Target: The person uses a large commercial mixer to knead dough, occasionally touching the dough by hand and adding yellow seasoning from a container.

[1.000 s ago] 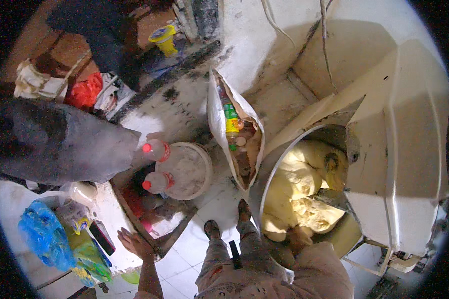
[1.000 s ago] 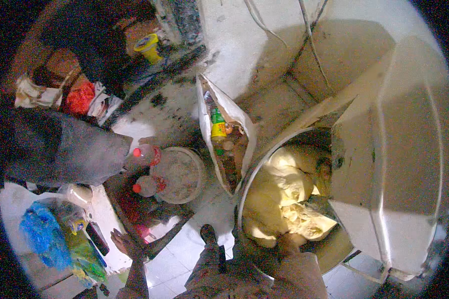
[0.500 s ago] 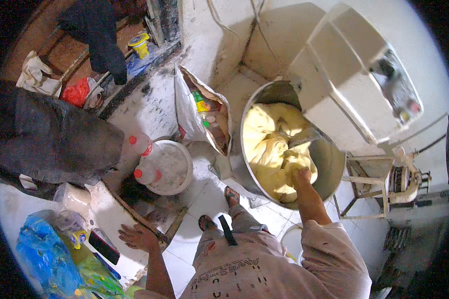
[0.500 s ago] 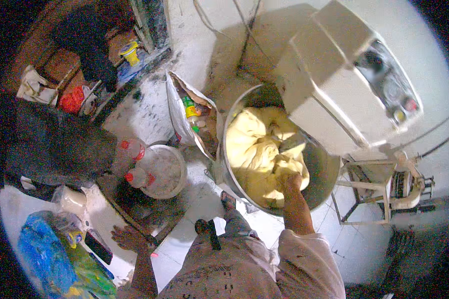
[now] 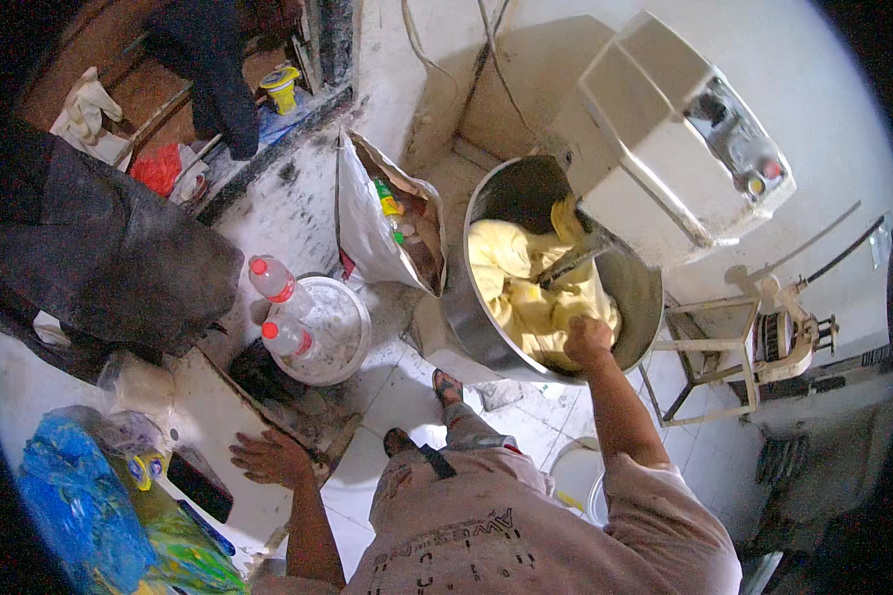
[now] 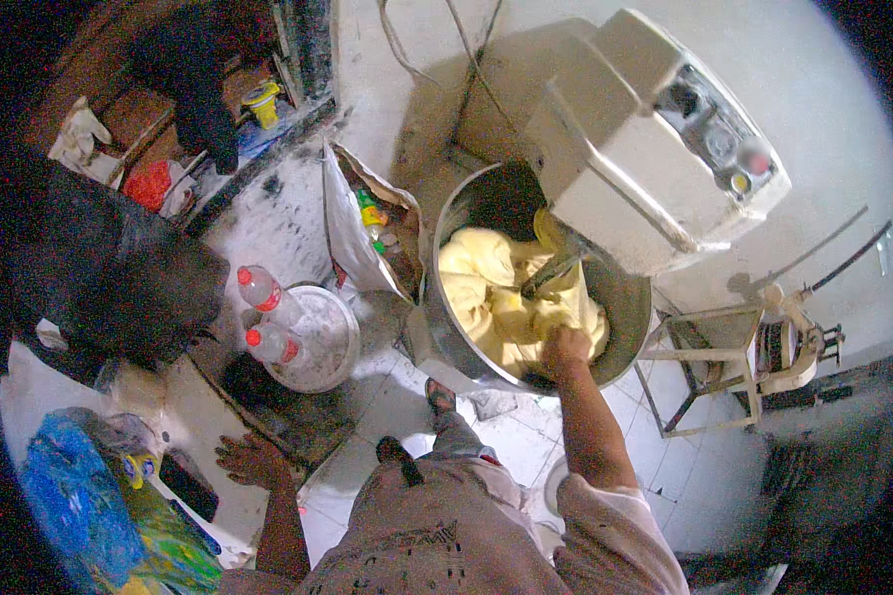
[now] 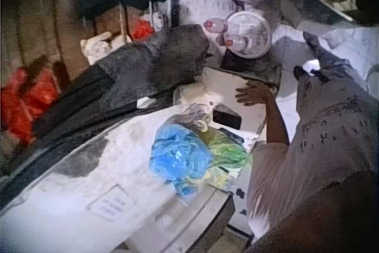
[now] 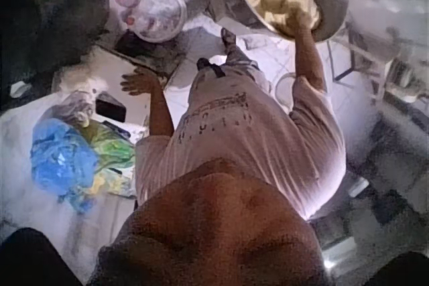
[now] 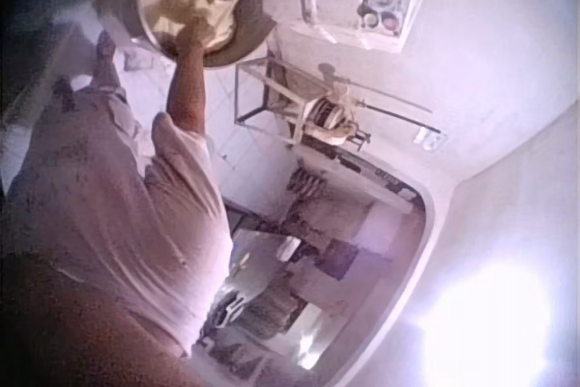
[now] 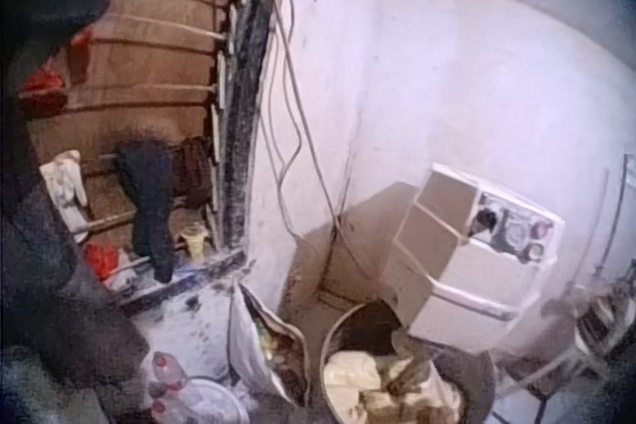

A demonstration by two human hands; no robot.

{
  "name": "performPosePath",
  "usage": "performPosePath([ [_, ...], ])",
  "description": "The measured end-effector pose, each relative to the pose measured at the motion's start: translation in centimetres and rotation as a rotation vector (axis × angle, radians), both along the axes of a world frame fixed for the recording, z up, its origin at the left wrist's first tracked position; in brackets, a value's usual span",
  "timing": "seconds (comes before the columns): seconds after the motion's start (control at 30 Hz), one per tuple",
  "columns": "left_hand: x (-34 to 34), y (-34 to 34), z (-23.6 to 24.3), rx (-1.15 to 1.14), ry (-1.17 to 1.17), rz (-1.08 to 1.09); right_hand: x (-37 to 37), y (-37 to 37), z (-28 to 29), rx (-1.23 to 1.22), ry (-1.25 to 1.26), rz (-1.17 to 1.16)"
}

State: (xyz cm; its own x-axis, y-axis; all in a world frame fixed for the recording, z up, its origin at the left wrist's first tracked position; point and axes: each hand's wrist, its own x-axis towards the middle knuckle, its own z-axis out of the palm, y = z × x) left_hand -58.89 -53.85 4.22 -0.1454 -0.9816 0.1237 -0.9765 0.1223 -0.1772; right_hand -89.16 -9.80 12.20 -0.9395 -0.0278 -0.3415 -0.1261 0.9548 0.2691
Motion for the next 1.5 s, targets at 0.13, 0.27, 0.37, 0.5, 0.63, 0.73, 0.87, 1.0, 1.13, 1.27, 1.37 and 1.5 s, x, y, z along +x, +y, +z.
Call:
performPosePath([
  [0.13,-0.2,0.2,-0.5,-0.073,0.014,-0.054,-0.4,-0.6,1.0,0.070,0.104,0.332],
  [0.27,1.9,-0.9,-3.3,-0.197,0.086,-0.108,-3.0,-5.9,-1.4,-0.899,-0.277,0.160],
  [0.37,2.2,-0.9,-2.8,-0.214,0.186,-0.227,-6.5,-9.4,-7.6,-1.124,-0.289,0.055],
  [0.5,3.2,-2.3,-4.1,-0.278,0.352,-0.471,-8.5,-10.2,-22.2,-1.016,-0.324,0.128],
  [0.63,0.2,-0.7,-1.0,-0.139,0.514,-0.263,-4.3,-11.9,-22.3,-0.685,-0.399,0.233],
  [0.73,-1.8,-0.1,1.4,-0.098,0.396,-0.224,-2.7,-10.9,-22.2,-0.489,-0.501,0.253],
  [0.87,-1.5,-0.1,1.4,-0.091,0.394,-0.225,-1.6,-8.4,-22.4,-0.314,-0.622,0.292],
  [1.0,-1.3,0.3,1.6,-0.082,0.425,-0.170,-1.2,-5.3,-22.4,-0.169,-0.687,0.328],
  [1.13,-0.7,0.1,0.8,-0.085,0.394,-0.145,-3.0,-2.5,-21.4,-0.043,-0.682,0.337],
  [1.27,-0.1,-0.2,0.6,-0.095,0.281,-0.172,-3.5,0.8,-17.0,0.103,-0.686,0.336],
  [1.37,0.6,-0.2,-0.1,-0.086,0.253,-0.156,-3.1,2.9,-11.8,0.204,-0.671,0.312],
  [1.5,0.6,-0.1,-0.1,-0.087,0.282,-0.138,-2.3,1.7,-5.4,0.226,-0.514,0.207],
])
